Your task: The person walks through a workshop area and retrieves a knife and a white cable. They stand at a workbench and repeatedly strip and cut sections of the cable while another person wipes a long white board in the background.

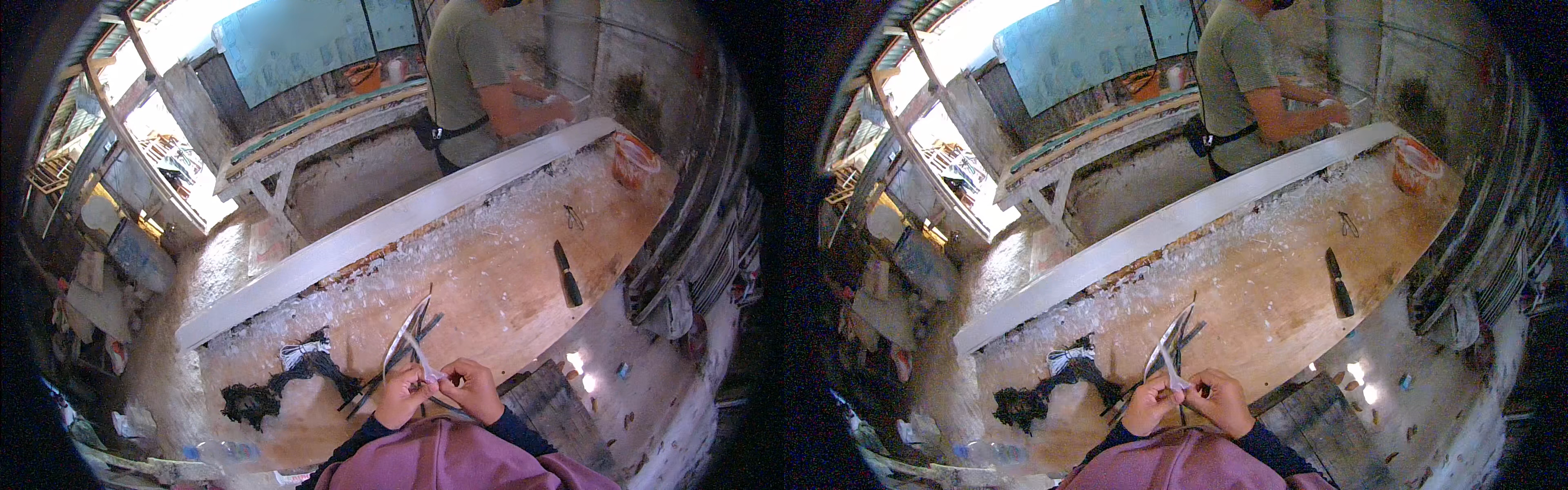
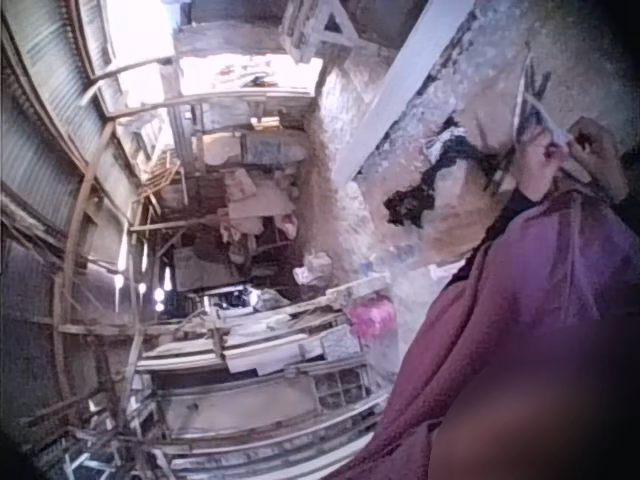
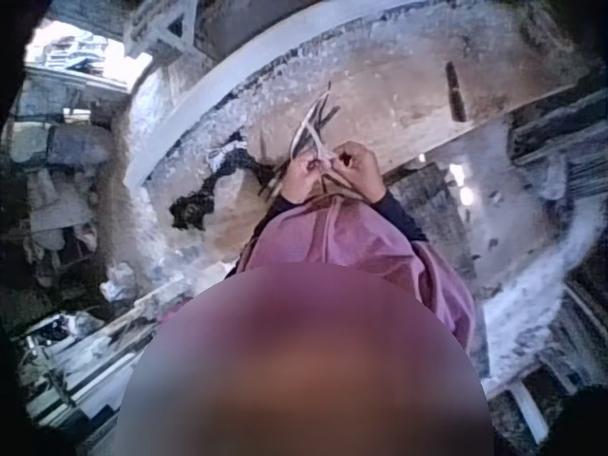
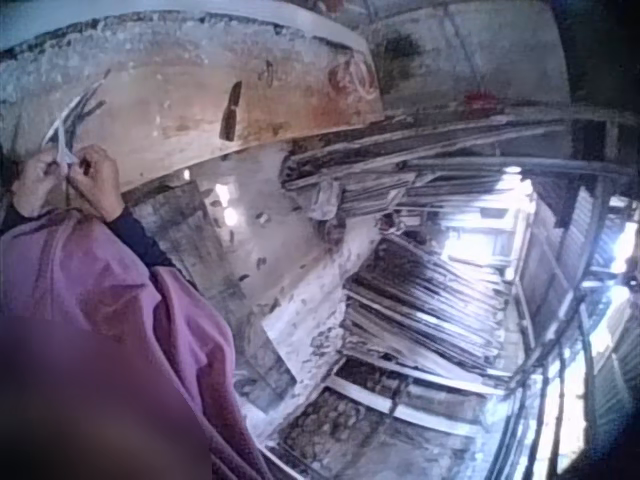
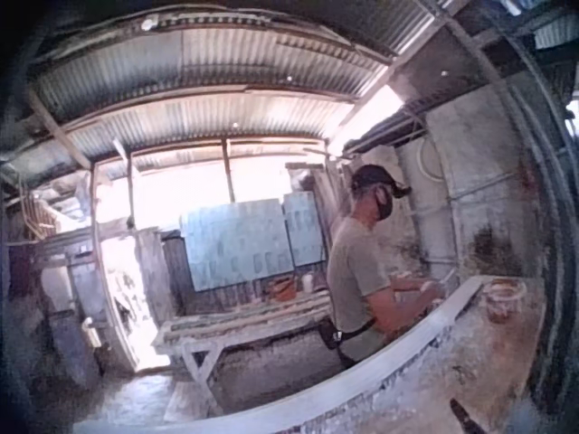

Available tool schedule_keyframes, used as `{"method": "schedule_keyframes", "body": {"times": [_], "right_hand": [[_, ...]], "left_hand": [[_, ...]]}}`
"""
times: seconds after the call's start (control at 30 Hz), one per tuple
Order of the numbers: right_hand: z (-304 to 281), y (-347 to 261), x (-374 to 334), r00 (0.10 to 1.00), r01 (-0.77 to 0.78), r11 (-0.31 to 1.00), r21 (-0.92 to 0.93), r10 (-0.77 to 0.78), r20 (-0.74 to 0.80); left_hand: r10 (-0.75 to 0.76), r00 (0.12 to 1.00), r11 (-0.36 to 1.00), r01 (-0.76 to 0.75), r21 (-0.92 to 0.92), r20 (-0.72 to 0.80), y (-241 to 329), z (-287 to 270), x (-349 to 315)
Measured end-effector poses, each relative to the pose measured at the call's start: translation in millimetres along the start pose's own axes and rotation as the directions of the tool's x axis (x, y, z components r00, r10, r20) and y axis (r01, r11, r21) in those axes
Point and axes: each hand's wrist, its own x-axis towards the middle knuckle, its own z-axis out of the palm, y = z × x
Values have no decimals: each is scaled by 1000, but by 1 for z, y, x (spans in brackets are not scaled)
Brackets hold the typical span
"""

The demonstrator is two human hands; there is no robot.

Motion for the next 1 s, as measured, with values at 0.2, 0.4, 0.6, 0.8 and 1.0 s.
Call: {"method": "schedule_keyframes", "body": {"times": [0.2, 0.4, 0.6, 0.8, 1.0], "right_hand": [[-17, 61, 24, 994, -90, 944, -317, 65, -88], [-54, 128, 28, 932, -358, 855, -375, 302, -200], [-62, 149, 30, 891, -452, 809, -376, 396, -220], [-30, 80, 37, 941, -69, 859, -507, -113, -319], [2, -4, 11, 881, 408, 808, -425, -226, 416]], "left_hand": [[-88, 996, 773, 85, -629, 26, 3, -28, -7], [-55, 960, 497, -213, -841, -276, 23, -95, -23], [-1, 945, 865, -163, -475, -327, 50, -125, -44], [-153, 978, 973, 124, 193, 141, 41, -93, -25], [-197, 816, 936, -9, 352, 544, 23, -53, -5]]}}
